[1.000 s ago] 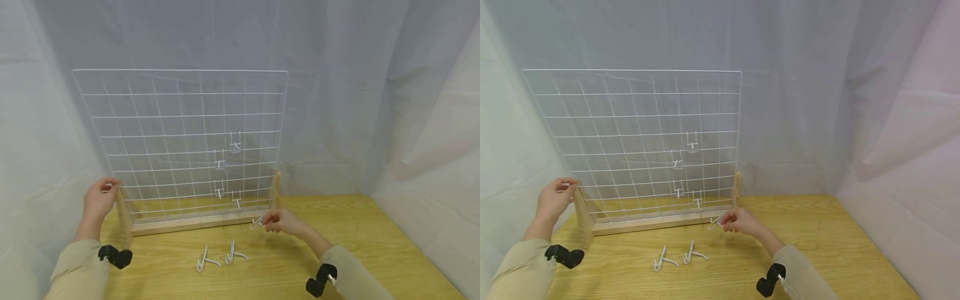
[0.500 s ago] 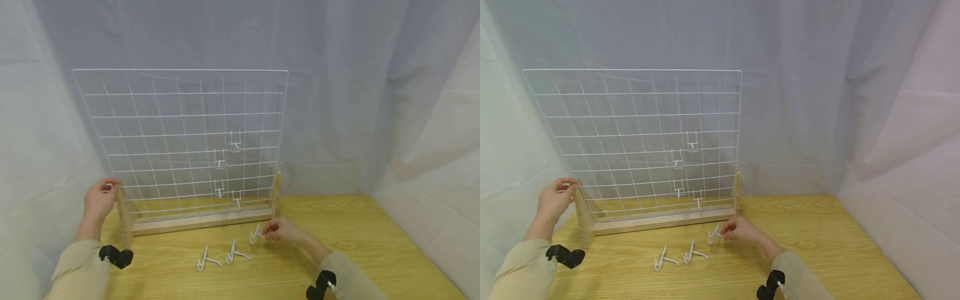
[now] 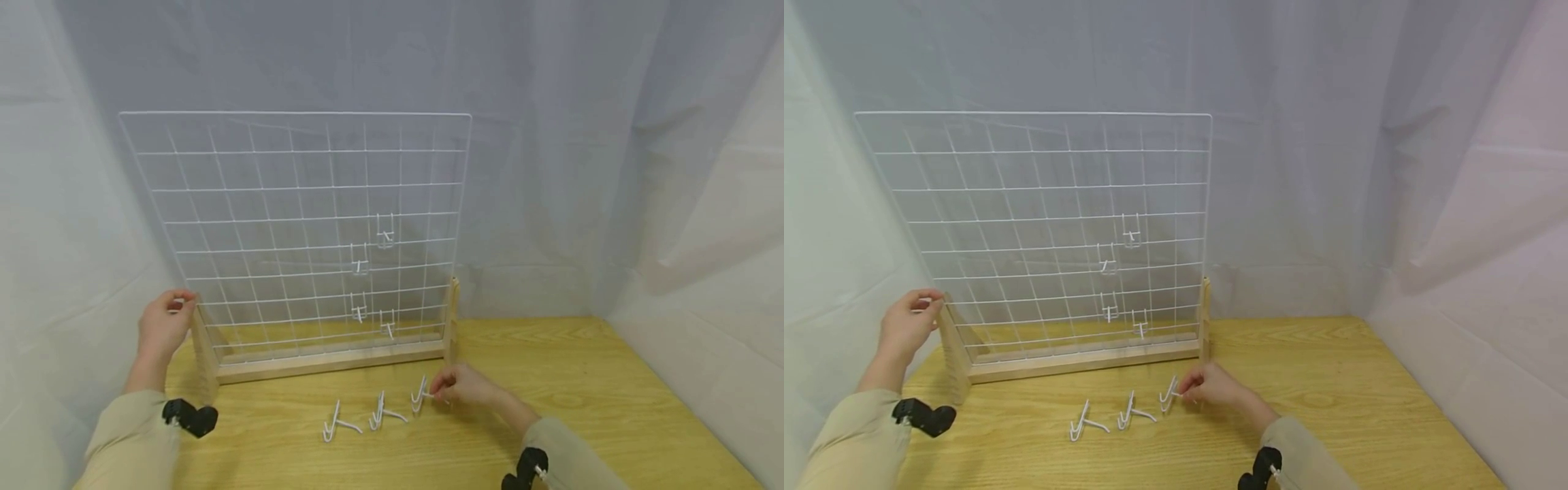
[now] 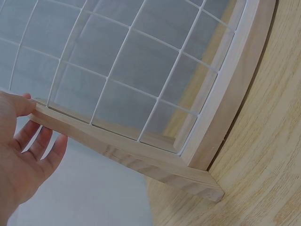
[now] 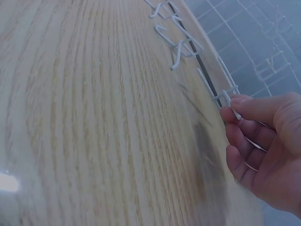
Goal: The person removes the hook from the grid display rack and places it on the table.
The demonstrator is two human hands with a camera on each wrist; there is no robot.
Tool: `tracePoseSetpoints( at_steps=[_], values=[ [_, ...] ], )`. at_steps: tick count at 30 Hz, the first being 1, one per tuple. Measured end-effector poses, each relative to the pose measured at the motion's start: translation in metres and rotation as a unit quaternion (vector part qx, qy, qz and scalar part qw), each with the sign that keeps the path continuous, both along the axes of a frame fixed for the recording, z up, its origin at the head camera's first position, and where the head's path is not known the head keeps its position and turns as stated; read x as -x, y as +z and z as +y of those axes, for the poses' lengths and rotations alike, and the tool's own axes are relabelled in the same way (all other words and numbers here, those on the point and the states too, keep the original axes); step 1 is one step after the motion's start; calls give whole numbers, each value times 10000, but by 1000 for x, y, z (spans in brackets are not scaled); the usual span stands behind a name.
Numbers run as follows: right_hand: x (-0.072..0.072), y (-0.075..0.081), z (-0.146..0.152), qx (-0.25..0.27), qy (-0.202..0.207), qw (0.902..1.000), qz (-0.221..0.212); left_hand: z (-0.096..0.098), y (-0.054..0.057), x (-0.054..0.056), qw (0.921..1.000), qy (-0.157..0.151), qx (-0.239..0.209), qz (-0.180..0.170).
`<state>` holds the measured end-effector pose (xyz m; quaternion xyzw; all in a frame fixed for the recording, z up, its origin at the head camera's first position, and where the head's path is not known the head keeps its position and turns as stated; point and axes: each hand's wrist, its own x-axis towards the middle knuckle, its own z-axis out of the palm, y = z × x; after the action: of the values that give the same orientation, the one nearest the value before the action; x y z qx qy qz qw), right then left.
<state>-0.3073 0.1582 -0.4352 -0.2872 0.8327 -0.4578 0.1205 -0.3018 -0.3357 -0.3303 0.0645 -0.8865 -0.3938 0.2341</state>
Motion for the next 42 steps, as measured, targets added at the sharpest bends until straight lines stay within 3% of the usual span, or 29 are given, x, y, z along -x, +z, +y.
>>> tracePoseSetpoints(
  at_steps=[6,14,27,42],
  values=[
    [4,-11,-1,-83,-43,9997,-216,-1,0,0,10000,11,-1,-31],
    [3,-15,-1,101,-23,9980,-625,-2,1,0,10000,-22,-18,-20],
    [2,-18,-2,-93,-216,9991,-355,-1,1,-1,10000,-27,-50,-61],
    [7,-25,-2,-170,-96,9998,-107,0,0,-1,10000,5,-75,-24]
  ],
)
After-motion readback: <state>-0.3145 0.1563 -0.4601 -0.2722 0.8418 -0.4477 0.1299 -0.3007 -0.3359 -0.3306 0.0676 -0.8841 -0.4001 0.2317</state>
